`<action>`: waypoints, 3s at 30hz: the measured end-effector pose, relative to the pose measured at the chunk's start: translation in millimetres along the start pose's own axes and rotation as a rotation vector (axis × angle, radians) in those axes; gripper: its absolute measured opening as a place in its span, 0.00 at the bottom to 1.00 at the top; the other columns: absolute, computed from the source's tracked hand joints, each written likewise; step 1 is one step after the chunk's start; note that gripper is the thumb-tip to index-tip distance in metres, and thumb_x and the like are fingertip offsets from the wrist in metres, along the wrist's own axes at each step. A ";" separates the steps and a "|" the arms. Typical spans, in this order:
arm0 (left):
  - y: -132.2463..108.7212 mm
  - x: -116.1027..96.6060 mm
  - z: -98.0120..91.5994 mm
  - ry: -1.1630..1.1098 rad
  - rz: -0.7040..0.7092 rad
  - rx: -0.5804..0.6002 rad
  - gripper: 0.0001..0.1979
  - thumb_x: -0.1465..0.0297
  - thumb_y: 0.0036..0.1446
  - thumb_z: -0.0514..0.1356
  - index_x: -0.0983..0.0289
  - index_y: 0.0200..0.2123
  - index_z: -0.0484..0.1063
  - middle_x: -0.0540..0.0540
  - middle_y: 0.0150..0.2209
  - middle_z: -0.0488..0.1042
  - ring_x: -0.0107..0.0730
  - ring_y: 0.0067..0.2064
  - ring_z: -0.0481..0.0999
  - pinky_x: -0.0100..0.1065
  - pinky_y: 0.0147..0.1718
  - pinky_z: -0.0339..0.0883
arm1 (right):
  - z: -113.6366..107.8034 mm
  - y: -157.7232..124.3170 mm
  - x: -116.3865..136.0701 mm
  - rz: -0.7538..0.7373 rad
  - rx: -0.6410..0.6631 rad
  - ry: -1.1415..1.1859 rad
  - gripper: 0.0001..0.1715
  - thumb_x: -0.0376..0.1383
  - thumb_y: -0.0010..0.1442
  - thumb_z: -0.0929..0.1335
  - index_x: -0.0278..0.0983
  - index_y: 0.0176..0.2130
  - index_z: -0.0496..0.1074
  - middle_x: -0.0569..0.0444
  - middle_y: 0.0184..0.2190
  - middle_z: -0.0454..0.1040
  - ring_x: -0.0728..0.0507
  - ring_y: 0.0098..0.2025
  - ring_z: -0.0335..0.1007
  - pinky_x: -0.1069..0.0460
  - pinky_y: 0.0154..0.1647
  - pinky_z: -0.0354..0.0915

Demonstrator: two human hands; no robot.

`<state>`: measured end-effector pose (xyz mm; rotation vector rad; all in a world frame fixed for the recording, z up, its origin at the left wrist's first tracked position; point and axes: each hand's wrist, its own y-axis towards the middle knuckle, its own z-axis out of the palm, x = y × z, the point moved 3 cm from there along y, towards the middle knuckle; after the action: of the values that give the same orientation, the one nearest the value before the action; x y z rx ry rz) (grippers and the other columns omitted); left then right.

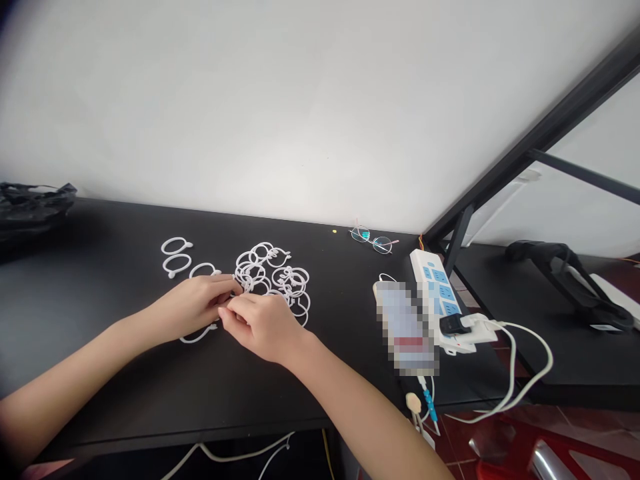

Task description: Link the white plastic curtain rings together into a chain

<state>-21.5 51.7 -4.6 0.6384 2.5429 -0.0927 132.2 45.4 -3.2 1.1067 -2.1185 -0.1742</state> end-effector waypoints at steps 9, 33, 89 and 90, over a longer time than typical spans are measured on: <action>-3.3 -8.6 -12.5 -0.041 -0.002 -0.258 0.13 0.64 0.65 0.50 0.64 0.34 0.69 0.56 0.42 0.69 0.22 0.25 0.64 0.30 0.25 0.61 | -1.8 0.3 -1.6 -0.001 -0.044 0.041 0.19 0.35 0.66 0.60 0.38 0.23 0.57 0.60 0.19 0.59 0.52 0.21 0.52 0.56 0.23 0.54; 1.1 -11.1 -13.6 -0.901 0.084 -0.073 0.09 0.65 0.67 0.53 0.62 0.38 0.71 0.57 0.56 0.68 0.38 0.52 0.71 0.38 0.51 0.68 | -17.2 1.5 -5.3 0.177 -0.414 0.320 0.09 0.37 0.62 0.67 0.39 0.44 0.67 0.54 0.33 0.75 0.49 0.29 0.73 0.54 0.31 0.72; -4.1 -17.1 -25.2 -0.545 -0.001 -0.198 0.14 0.59 0.65 0.50 0.62 0.42 0.66 0.51 0.30 0.71 0.30 0.30 0.69 0.31 0.30 0.64 | -12.3 0.6 -8.2 0.331 -0.318 0.646 0.07 0.39 0.59 0.70 0.37 0.33 0.74 0.54 0.27 0.76 0.47 0.29 0.77 0.53 0.29 0.75; -4.3 -16.2 -25.9 -0.503 0.005 -0.189 0.13 0.59 0.65 0.51 0.62 0.41 0.66 0.50 0.28 0.70 0.29 0.28 0.67 0.30 0.29 0.63 | -11.6 0.4 -7.9 0.328 -0.302 0.663 0.07 0.39 0.59 0.71 0.37 0.33 0.74 0.55 0.27 0.76 0.47 0.29 0.77 0.53 0.29 0.75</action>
<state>-23.2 45.7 25.7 0.4755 2.0355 -0.0081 142.5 54.0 1.1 0.5240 -1.5741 0.0309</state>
